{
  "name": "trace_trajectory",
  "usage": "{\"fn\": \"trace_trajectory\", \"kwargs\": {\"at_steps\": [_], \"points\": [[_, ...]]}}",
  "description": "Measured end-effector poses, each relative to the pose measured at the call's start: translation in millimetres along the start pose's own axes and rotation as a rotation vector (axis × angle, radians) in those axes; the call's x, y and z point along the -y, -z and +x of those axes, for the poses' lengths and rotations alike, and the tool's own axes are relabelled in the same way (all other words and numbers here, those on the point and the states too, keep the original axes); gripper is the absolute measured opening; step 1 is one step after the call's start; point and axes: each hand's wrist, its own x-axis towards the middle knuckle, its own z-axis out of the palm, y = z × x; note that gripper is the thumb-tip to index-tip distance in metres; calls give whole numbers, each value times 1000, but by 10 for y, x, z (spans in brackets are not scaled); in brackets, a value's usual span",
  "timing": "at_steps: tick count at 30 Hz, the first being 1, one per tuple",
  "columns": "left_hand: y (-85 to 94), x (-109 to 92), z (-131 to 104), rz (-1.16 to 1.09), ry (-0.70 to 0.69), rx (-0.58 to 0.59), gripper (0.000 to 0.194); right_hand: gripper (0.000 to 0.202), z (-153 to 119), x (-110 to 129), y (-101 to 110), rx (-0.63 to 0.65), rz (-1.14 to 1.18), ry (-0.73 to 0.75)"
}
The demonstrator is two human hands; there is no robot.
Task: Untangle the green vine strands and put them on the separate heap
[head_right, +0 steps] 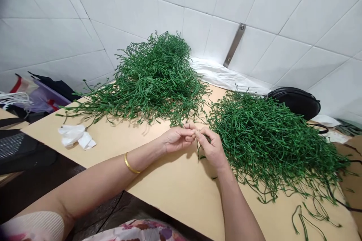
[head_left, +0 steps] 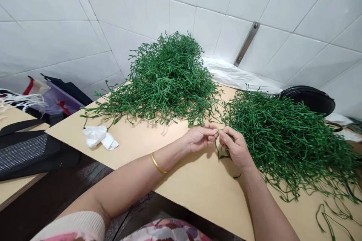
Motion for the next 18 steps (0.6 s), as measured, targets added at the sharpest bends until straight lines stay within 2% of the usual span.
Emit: {"fn": "trace_trajectory", "kwargs": {"at_steps": [3,6,8,11,13,15,18], "points": [[3,82,26,151,78,-111,12,25,-12,54,28,-188,-231,69],[-11,138,34,293,71,-141,11,22,10,161,102,-366,-460,140],[-27,150,30,316,73,-152,11,22,87,239,232,-417,-693,230],[-46,154,20,345,99,-146,14,29,278,319,561,-466,-1137,332],[-48,162,15,398,101,-123,15,40,384,347,808,-524,-1363,282],[-45,173,14,445,93,-95,14,47,419,373,990,-548,-1496,196],[-44,190,19,479,68,-73,14,45,331,422,996,-658,-1492,145]]}}
